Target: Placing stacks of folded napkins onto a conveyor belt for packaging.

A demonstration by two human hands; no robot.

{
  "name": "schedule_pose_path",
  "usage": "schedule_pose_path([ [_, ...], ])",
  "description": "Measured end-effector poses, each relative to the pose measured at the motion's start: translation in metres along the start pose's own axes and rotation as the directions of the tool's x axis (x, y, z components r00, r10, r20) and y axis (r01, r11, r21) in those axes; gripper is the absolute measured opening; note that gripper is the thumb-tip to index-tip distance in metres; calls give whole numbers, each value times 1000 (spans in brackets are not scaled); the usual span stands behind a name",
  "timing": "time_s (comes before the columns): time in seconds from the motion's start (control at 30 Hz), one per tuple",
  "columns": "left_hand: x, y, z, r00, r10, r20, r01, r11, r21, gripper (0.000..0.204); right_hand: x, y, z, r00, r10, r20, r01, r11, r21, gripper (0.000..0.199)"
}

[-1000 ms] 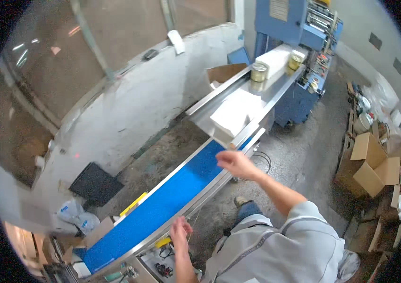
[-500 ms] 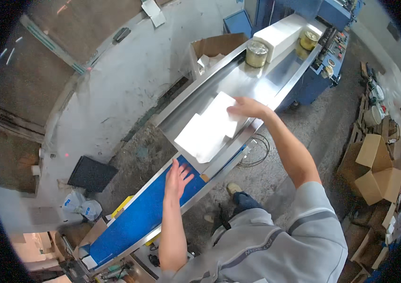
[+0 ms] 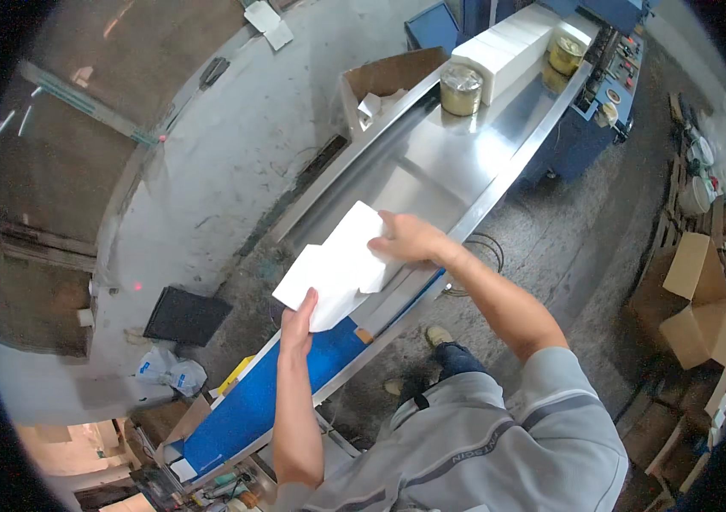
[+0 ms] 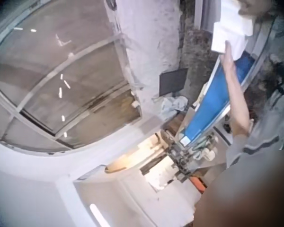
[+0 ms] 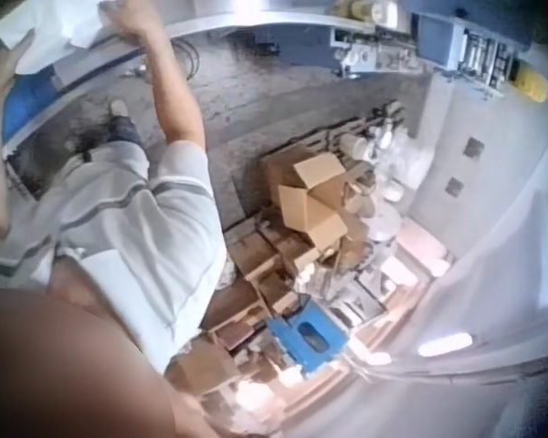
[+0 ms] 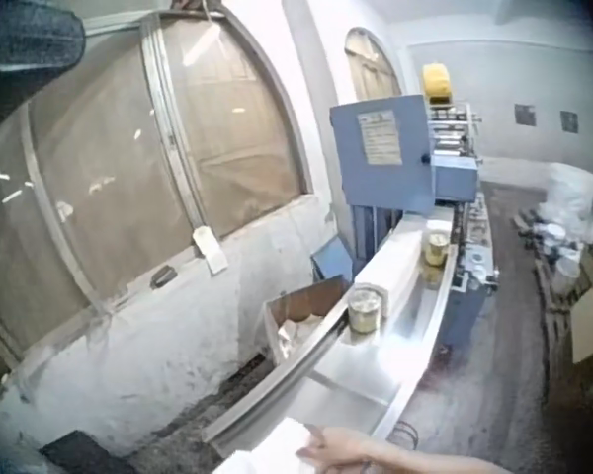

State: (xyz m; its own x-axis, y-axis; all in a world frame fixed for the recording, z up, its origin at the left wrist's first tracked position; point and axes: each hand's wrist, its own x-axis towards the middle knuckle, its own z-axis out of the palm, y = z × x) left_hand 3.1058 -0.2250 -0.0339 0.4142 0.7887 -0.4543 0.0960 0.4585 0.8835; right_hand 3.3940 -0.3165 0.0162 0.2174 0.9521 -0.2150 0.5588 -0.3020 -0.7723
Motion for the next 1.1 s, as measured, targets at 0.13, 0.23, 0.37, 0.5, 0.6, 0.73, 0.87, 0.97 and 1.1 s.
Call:
schedule_pose_path([
  [0.13,35,-1,54,998,-33,59,31,999,41,58,-5,33,-42,987,130,-89,-122,988,91,60],
  [0.23,56,3,97,994,-24,108,19,999,47,67,-6,68,-72,980,143,-138,-115,974,194,57],
  [0.37,60,25,111,994,109,32,-113,970,215,71,-24,52,-80,889,-16,-458,-2,999,-38,50],
  [0.5,30,69,89,972,227,-62,-152,808,569,81,-48,-9,-36,898,-112,-426,259,917,303,51],
  [0.6,6,89,85,949,302,-90,-56,442,895,86,-22,-20,36,960,-133,-247,234,865,444,62],
  [0.73,3,79,92,955,282,-89,-69,507,859,90,15,11,80,990,52,-132,65,664,745,64],
  [0.87,21,51,65,988,128,-83,-72,872,485,81,20,21,73,995,96,12,-57,493,868,61],
  [0.97,36,32,61,1000,-18,9,18,999,36,71,28,30,63,995,90,47,-83,457,885,68],
  [1.1,49,15,56,999,34,-21,-36,990,-139,73,14,-19,59,993,81,82,-114,586,802,78],
])
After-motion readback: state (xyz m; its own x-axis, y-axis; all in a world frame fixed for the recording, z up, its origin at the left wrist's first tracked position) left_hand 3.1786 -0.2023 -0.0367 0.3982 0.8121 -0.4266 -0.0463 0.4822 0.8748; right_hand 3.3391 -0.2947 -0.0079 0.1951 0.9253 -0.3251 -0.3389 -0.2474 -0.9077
